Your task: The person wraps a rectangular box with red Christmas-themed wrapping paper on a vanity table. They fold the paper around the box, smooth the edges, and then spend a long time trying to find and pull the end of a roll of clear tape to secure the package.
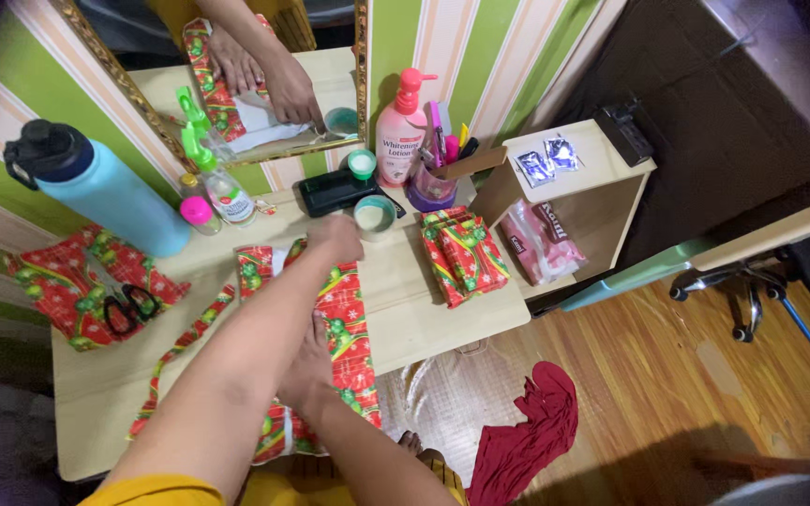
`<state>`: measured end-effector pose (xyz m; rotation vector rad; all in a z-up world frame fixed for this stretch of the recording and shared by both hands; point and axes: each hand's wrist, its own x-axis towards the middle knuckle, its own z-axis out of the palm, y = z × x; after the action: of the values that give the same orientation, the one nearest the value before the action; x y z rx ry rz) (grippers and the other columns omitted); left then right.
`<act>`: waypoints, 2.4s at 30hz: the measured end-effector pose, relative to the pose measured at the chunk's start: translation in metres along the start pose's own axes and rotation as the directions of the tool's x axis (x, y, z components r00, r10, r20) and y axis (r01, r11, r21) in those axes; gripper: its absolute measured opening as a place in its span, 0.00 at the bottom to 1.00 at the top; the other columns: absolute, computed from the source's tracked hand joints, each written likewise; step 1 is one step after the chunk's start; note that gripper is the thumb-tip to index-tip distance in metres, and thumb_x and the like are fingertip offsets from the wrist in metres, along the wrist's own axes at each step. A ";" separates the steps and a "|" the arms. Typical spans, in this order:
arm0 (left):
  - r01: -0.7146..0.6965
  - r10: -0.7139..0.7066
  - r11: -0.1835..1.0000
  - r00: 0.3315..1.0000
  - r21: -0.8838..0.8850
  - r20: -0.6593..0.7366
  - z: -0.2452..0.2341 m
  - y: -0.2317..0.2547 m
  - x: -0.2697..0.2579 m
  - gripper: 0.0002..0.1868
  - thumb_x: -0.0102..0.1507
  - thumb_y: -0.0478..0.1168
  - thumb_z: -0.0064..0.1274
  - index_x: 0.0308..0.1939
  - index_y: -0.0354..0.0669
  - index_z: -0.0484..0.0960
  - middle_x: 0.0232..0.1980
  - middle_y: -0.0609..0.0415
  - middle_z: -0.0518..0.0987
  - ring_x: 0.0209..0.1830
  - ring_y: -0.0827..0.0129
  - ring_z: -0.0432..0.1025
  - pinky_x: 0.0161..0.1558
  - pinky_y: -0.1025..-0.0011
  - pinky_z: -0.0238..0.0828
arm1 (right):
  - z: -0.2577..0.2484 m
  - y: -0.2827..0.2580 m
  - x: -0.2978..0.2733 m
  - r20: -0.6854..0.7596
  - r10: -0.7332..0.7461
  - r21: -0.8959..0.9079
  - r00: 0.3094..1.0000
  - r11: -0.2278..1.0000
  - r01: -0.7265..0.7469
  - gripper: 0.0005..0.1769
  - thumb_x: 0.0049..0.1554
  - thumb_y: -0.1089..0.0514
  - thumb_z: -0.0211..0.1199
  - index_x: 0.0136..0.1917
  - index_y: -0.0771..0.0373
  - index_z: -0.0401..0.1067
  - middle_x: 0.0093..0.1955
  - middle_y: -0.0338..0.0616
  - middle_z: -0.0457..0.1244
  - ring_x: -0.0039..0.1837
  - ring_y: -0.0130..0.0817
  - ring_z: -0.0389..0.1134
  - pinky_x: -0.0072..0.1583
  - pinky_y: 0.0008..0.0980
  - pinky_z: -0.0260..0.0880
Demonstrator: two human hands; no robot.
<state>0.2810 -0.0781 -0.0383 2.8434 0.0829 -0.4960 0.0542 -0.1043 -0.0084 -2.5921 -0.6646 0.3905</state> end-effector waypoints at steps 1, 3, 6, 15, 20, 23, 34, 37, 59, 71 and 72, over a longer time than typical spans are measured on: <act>0.060 -0.062 0.997 0.998 -0.053 -0.021 -0.002 -0.003 0.007 0.16 0.58 0.42 0.59 0.50 0.47 0.87 0.57 0.44 0.82 0.58 0.51 0.76 0.56 0.56 0.75 | 0.001 0.000 0.002 0.042 0.002 -0.096 0.999 0.995 0.002 0.48 0.60 0.41 0.51 0.83 0.62 0.38 0.86 0.56 0.33 0.86 0.55 0.26 0.80 0.53 0.21; 0.216 -0.266 0.920 0.957 -0.328 -0.116 -0.012 -0.010 0.018 0.12 0.57 0.39 0.60 0.44 0.50 0.88 0.54 0.48 0.84 0.55 0.55 0.78 0.57 0.59 0.74 | 0.008 0.003 0.006 0.068 0.001 -0.186 0.998 0.982 0.012 0.49 0.59 0.42 0.51 0.83 0.62 0.36 0.85 0.58 0.31 0.85 0.57 0.24 0.79 0.53 0.21; 0.231 -0.461 0.848 0.766 -0.477 -0.449 -0.030 -0.022 0.020 0.08 0.54 0.38 0.61 0.37 0.57 0.88 0.44 0.55 0.85 0.49 0.59 0.77 0.61 0.49 0.61 | 0.027 0.010 0.015 -0.086 -0.036 -0.145 0.996 0.989 0.023 0.48 0.60 0.42 0.50 0.83 0.66 0.36 0.85 0.61 0.30 0.85 0.60 0.23 0.79 0.54 0.21; -0.182 -0.057 0.964 0.571 -0.194 -0.819 -0.001 -0.094 -0.168 0.11 0.59 0.36 0.56 0.45 0.42 0.83 0.49 0.46 0.82 0.52 0.46 0.74 0.54 0.52 0.69 | 0.034 0.025 0.014 -0.290 0.009 0.447 0.957 0.885 0.127 0.44 0.56 0.59 0.58 0.81 0.68 0.45 0.85 0.62 0.38 0.86 0.61 0.31 0.81 0.59 0.26; 0.237 -0.474 0.831 0.775 -0.503 -0.419 0.061 -0.111 -0.250 0.33 0.63 0.54 0.56 0.73 0.60 0.68 0.58 0.38 0.71 0.55 0.46 0.71 0.56 0.52 0.70 | 0.011 0.036 0.003 -0.413 -0.151 0.488 0.898 0.796 0.358 0.38 0.54 0.58 0.64 0.76 0.59 0.57 0.88 0.61 0.37 0.87 0.60 0.35 0.82 0.58 0.31; 0.278 -0.465 0.830 0.824 -0.484 -0.325 0.075 -0.098 -0.247 0.30 0.66 0.57 0.50 0.73 0.68 0.66 0.62 0.42 0.69 0.58 0.48 0.71 0.57 0.53 0.71 | 0.001 0.036 -0.007 -0.389 -0.180 0.486 0.904 0.793 0.367 0.39 0.48 0.59 0.66 0.72 0.62 0.60 0.86 0.64 0.38 0.85 0.62 0.38 0.78 0.54 0.40; 0.290 -0.309 0.937 0.948 -0.194 -0.078 0.045 -0.052 -0.243 0.32 0.71 0.57 0.34 0.80 0.79 0.46 0.65 0.34 0.65 0.52 0.43 0.74 0.53 0.50 0.73 | -0.024 0.063 -0.019 -0.070 0.138 -0.039 0.988 0.989 -0.141 0.23 0.58 0.47 0.59 0.62 0.61 0.68 0.68 0.56 0.55 0.70 0.54 0.57 0.64 0.53 0.62; 0.301 -0.301 0.944 0.953 -0.136 0.023 0.046 -0.055 -0.239 0.33 0.72 0.58 0.30 0.81 0.80 0.39 0.65 0.34 0.66 0.51 0.43 0.75 0.53 0.50 0.73 | -0.028 0.072 -0.024 -0.189 -0.025 0.073 0.982 0.997 0.039 0.18 0.58 0.48 0.60 0.56 0.60 0.73 0.66 0.54 0.57 0.69 0.53 0.58 0.66 0.53 0.60; 0.230 -0.225 0.969 0.972 -0.091 0.063 0.047 -0.059 -0.235 0.36 0.72 0.54 0.33 0.81 0.78 0.35 0.48 0.42 0.82 0.48 0.48 0.78 0.52 0.52 0.73 | -0.044 0.057 -0.039 -0.531 -0.001 0.087 0.847 0.995 0.055 0.35 0.46 0.46 0.71 0.60 0.69 0.66 0.62 0.59 0.59 0.63 0.58 0.60 0.62 0.52 0.63; 0.195 -0.177 0.971 0.975 -0.139 0.138 0.033 -0.067 -0.240 0.36 0.72 0.57 0.32 0.82 0.77 0.35 0.51 0.39 0.81 0.50 0.45 0.76 0.54 0.51 0.72 | -0.032 0.046 -0.018 0.042 0.230 -0.310 0.972 0.928 -0.206 0.35 0.55 0.41 0.64 0.67 0.65 0.64 0.72 0.57 0.51 0.71 0.57 0.54 0.56 0.52 0.72; 0.192 -0.169 0.971 0.973 -0.143 0.155 0.033 -0.067 -0.240 0.36 0.72 0.57 0.32 0.82 0.76 0.35 0.52 0.39 0.81 0.51 0.44 0.76 0.55 0.50 0.72 | -0.032 0.047 -0.018 0.053 0.226 -0.334 0.973 0.922 -0.196 0.31 0.56 0.43 0.63 0.66 0.64 0.66 0.72 0.55 0.52 0.71 0.56 0.55 0.58 0.52 0.71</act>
<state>0.0378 -0.0249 -0.0027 2.6501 0.3423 -0.6956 0.0692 -0.1616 0.0002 -2.9934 -0.5153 0.5046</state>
